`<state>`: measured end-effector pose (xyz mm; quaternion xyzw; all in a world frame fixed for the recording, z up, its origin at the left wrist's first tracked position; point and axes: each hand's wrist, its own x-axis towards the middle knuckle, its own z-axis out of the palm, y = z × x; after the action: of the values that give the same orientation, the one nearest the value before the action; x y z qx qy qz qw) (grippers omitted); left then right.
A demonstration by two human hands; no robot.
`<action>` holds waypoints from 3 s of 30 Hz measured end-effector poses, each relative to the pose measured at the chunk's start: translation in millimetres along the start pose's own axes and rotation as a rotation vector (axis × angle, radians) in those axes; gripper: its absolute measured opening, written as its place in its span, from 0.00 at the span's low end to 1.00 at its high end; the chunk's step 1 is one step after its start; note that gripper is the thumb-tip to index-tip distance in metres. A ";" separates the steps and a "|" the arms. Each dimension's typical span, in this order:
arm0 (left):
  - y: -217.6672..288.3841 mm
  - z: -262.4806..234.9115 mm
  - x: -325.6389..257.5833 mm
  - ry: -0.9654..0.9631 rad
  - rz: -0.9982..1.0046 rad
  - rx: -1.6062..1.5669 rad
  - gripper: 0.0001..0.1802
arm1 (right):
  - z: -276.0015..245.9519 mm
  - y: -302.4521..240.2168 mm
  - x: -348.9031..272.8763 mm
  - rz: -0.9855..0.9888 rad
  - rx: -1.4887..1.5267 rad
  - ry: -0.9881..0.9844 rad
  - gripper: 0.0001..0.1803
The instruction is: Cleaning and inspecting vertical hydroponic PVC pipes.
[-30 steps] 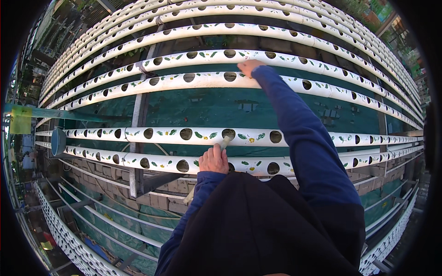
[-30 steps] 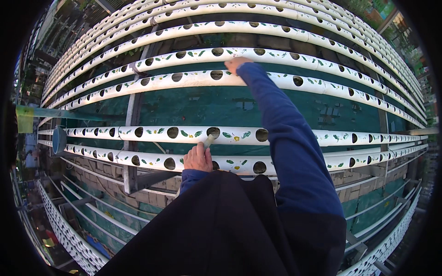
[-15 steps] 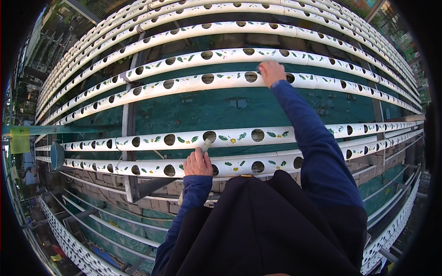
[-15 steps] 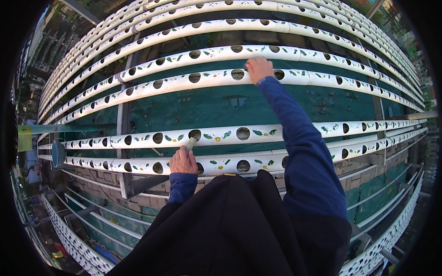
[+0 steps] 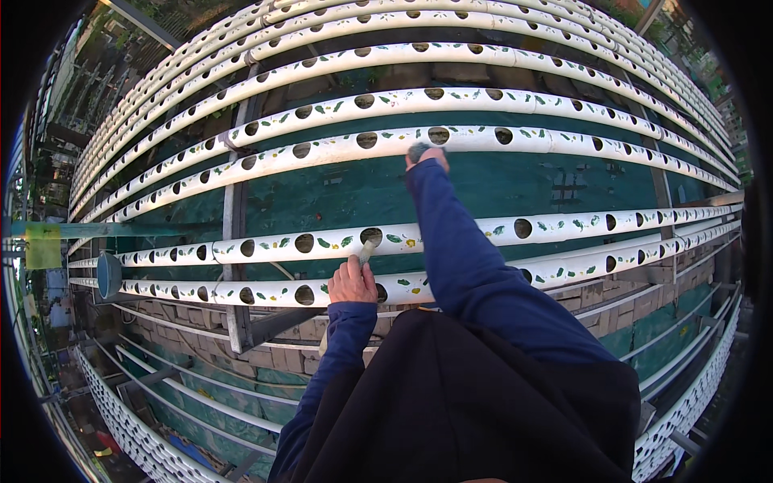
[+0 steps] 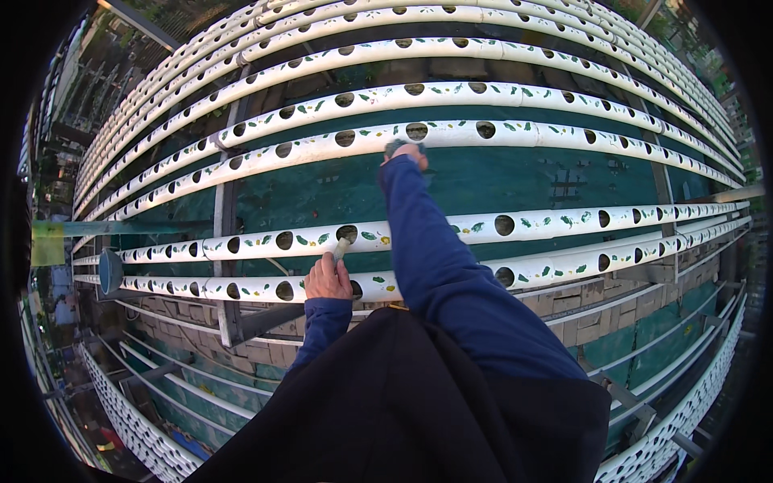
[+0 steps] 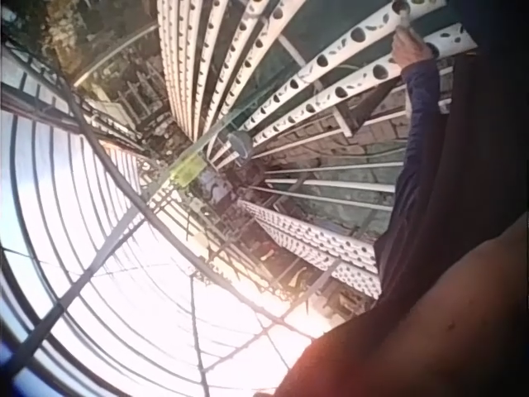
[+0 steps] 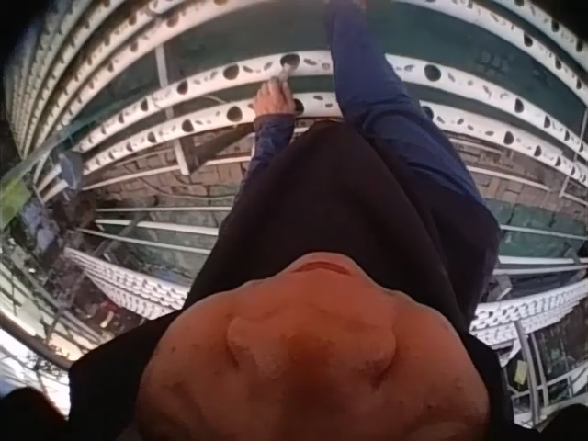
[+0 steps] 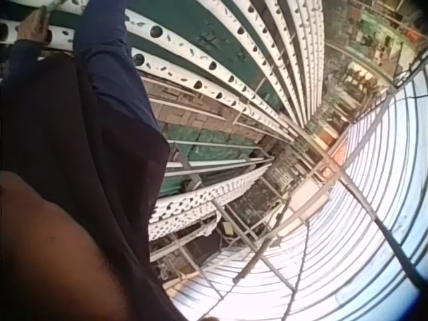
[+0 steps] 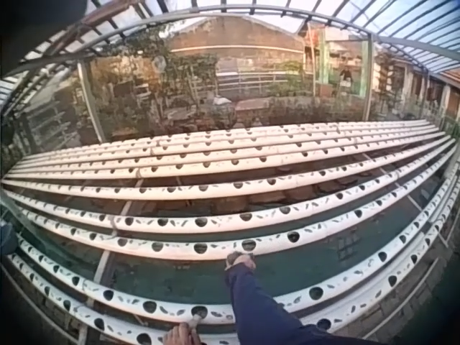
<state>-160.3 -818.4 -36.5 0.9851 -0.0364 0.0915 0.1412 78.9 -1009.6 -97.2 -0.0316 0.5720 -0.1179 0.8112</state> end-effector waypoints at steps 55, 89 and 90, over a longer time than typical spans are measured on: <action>10.5 1.3 1.6 0.053 0.034 0.017 0.14 | -46.6 -49.4 23.0 -1.212 -1.005 -0.048 0.16; 11.2 7.1 -4.0 0.005 -0.050 0.064 0.15 | 39.6 -286.0 31.9 -1.633 -2.122 0.037 0.27; 7.8 6.9 -4.7 0.015 -0.060 0.069 0.15 | 35.5 -286.8 31.0 -1.632 -2.112 0.045 0.27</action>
<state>-164.5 -827.6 -41.8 0.9893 -0.0028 0.0958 0.1101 77.5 -1297.9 -60.2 -0.9694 0.2188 -0.0703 0.0859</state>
